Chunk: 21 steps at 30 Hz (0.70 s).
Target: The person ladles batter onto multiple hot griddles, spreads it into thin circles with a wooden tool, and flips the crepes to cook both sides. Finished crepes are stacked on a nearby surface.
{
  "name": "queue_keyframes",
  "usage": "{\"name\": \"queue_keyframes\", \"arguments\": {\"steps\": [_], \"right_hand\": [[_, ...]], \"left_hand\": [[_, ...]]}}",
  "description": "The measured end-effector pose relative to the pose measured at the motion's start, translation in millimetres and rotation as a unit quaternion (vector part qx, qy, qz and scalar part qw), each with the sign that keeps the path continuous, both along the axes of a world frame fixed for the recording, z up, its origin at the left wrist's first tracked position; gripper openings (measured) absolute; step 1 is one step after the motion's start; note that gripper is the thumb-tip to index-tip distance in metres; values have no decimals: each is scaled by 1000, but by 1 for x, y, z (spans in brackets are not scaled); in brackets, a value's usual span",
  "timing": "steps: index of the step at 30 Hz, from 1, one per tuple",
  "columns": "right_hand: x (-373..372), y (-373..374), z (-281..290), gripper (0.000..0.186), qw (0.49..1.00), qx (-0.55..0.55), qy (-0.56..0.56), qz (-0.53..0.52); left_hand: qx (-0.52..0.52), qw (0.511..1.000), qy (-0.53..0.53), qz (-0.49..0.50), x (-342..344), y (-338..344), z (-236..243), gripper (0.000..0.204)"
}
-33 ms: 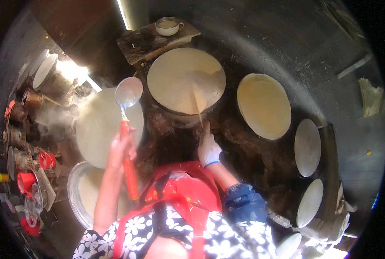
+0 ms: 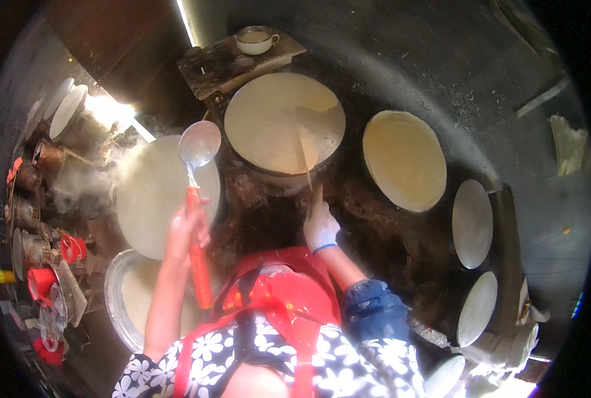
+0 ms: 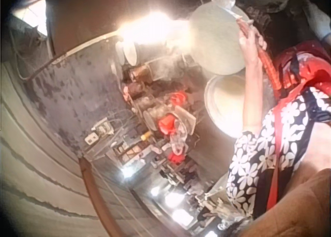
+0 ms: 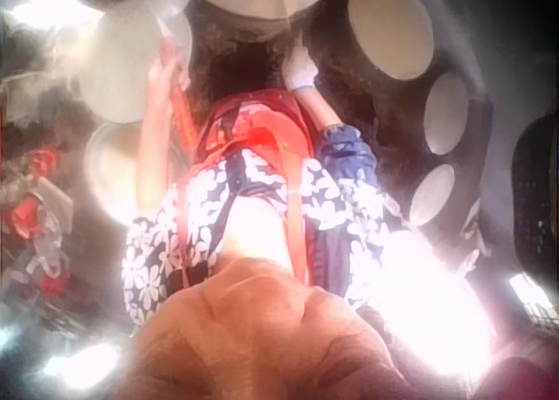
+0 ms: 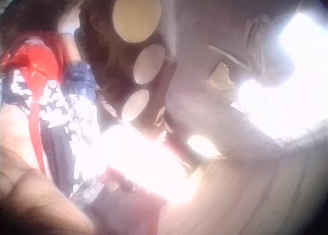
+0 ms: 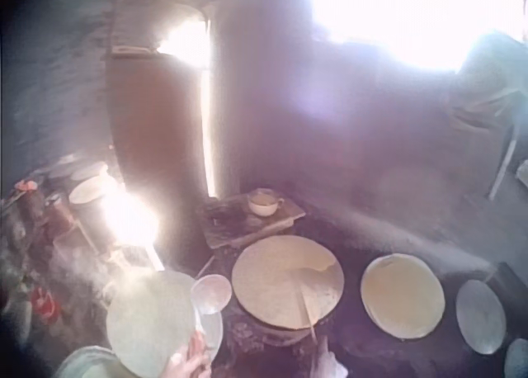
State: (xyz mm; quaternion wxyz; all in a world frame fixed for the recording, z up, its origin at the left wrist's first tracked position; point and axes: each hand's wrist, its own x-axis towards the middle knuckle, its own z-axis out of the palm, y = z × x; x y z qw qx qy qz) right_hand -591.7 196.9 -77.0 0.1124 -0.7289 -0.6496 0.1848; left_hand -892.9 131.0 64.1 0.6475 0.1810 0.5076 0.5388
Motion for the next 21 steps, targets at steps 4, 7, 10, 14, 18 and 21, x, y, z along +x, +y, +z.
{"name": "queue_keyframes", "arguments": {"steps": [4, 7, 10, 14, 18, 21], "right_hand": [[-30, 11, -3, 61, 990, 43, 130, -37], [-30, -15, -10, 67, 983, 32, 146, 107], [-10, -29, 12, 70, 986, -142, 10, 89], [63, -20, 4, 72, 992, -99, -70, 46], [92, 27, -2, 73, 996, -2, 71, 48], [90, 45, 4, 71, 984, -20, 140, 112]], "left_hand": [[-33, 998, -36, -32, 3, -4, -8, 42], [-46, 997, -36, -53, 9, -1, -12, 42], [-76, 995, -27, -57, 17, 5, -7, 42], [-87, 994, -44, -46, 26, 14, -11, 44], [-105, 994, -33, -29, 48, 39, -10, 46], [-105, 994, -27, -17, 66, 56, -9, 47]]}}
